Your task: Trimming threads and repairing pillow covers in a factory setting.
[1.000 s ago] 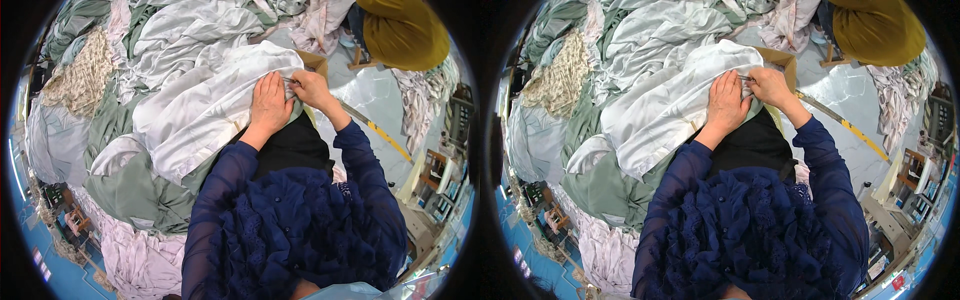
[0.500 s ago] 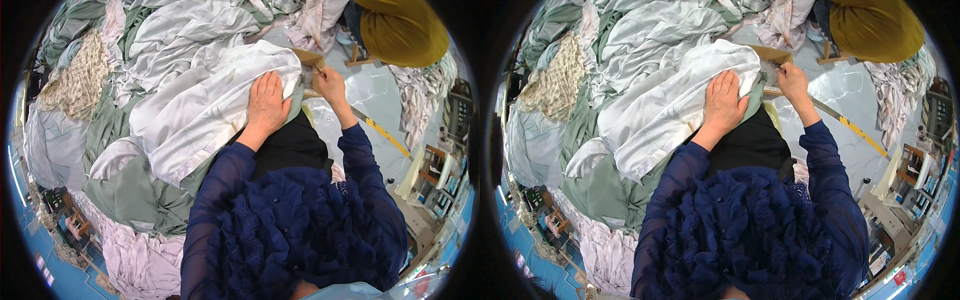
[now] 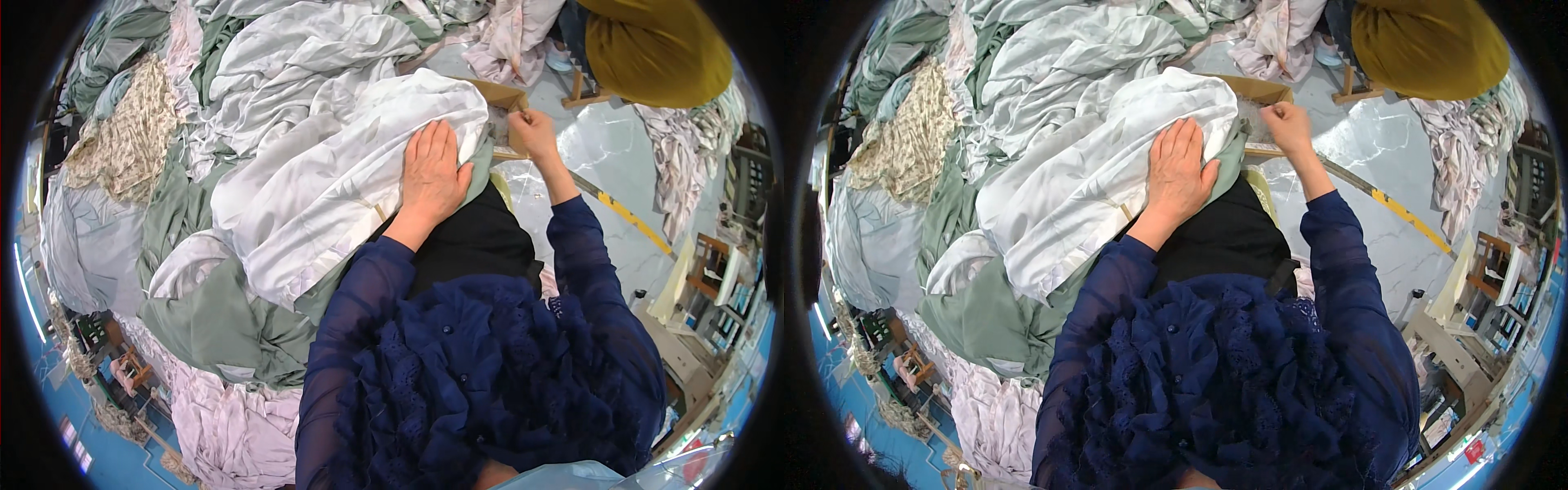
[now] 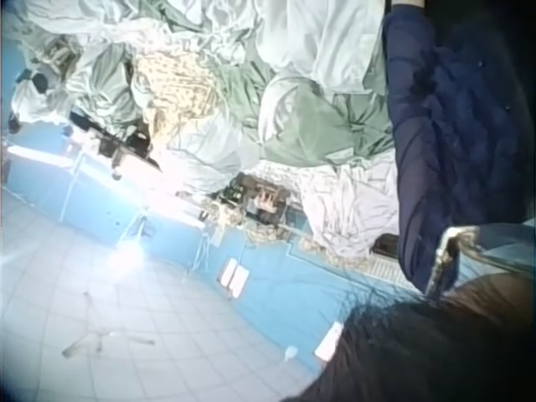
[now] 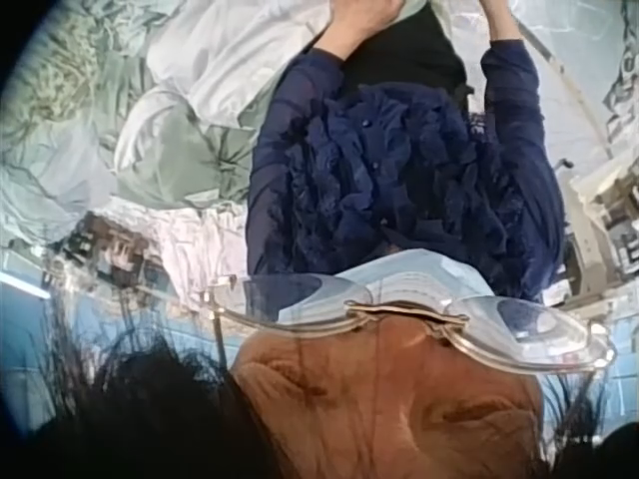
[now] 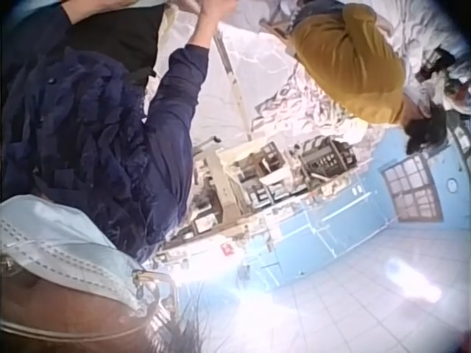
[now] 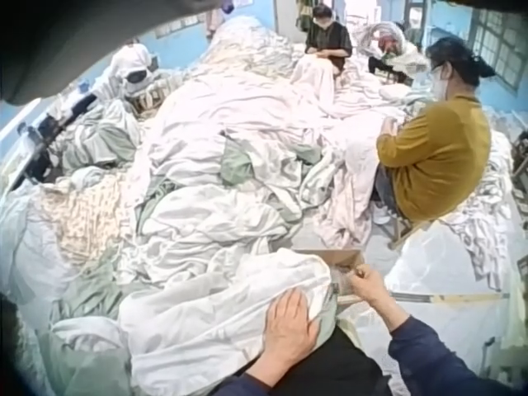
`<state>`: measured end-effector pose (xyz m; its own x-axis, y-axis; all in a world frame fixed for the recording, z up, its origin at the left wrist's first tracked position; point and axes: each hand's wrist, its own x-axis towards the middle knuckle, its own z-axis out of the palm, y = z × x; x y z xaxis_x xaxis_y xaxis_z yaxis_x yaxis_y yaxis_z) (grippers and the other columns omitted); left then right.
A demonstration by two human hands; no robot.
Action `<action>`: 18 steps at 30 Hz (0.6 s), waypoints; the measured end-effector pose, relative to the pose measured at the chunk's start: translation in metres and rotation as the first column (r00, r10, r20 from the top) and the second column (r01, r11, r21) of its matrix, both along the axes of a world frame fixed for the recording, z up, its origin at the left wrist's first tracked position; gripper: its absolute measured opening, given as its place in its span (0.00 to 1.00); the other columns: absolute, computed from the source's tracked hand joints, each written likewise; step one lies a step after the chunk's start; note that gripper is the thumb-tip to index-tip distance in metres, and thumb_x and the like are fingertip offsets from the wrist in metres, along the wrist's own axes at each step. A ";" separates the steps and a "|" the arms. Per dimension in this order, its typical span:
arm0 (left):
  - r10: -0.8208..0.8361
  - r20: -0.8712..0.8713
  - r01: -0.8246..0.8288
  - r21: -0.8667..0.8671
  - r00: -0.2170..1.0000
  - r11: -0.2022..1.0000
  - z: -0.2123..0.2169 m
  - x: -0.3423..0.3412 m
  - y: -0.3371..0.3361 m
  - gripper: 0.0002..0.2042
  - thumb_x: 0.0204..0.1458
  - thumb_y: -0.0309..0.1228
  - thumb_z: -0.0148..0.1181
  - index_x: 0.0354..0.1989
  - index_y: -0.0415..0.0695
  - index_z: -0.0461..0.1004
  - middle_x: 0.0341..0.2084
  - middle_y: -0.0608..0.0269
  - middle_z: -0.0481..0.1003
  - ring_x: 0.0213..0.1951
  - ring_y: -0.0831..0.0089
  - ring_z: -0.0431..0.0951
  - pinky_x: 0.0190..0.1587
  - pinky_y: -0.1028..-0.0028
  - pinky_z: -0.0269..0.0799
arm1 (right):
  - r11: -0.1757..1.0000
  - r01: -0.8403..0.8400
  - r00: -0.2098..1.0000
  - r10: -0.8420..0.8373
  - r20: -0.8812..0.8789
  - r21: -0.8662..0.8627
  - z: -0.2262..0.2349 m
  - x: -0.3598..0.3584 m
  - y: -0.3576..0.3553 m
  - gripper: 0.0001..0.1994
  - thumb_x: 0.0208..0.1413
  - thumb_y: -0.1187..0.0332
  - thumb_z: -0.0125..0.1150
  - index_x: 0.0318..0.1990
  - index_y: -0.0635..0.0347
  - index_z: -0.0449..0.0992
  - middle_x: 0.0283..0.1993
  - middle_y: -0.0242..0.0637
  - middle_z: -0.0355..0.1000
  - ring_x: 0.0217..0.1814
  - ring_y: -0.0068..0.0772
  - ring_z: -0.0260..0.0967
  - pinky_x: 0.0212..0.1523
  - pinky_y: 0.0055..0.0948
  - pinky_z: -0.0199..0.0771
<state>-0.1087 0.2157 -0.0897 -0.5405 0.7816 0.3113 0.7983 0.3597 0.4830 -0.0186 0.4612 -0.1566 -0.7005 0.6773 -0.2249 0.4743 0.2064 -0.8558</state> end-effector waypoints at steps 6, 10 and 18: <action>0.009 0.079 -0.011 0.016 0.997 1.000 0.003 -0.005 -0.024 0.32 0.45 0.39 0.63 0.57 0.33 0.64 0.58 0.46 0.64 0.62 0.51 0.61 0.65 0.55 0.52 | 0.828 -0.170 0.954 0.002 0.300 0.534 -0.041 0.010 0.031 0.20 0.48 0.56 0.65 0.44 0.61 0.77 0.37 0.45 0.78 0.36 0.46 0.75 0.39 0.41 0.73; -0.124 0.254 0.052 0.274 0.959 0.960 0.018 0.017 -0.041 0.30 0.45 0.39 0.65 0.55 0.34 0.66 0.54 0.43 0.67 0.56 0.45 0.66 0.58 0.55 0.61 | 0.837 -0.133 0.968 -0.005 0.251 0.531 -0.054 0.036 0.074 0.28 0.50 0.53 0.67 0.54 0.61 0.72 0.50 0.47 0.74 0.44 0.39 0.74 0.47 0.36 0.72; 0.225 0.641 -0.353 0.077 0.734 0.932 0.104 0.065 -0.186 0.07 0.49 0.31 0.62 0.31 0.41 0.78 0.27 0.58 0.77 0.31 0.58 0.77 0.33 0.67 0.73 | 0.953 -0.302 0.904 0.298 -0.307 0.036 0.086 -0.026 -0.088 0.17 0.64 0.65 0.54 0.57 0.62 0.72 0.36 0.23 0.68 0.34 0.12 0.60 0.36 0.14 0.61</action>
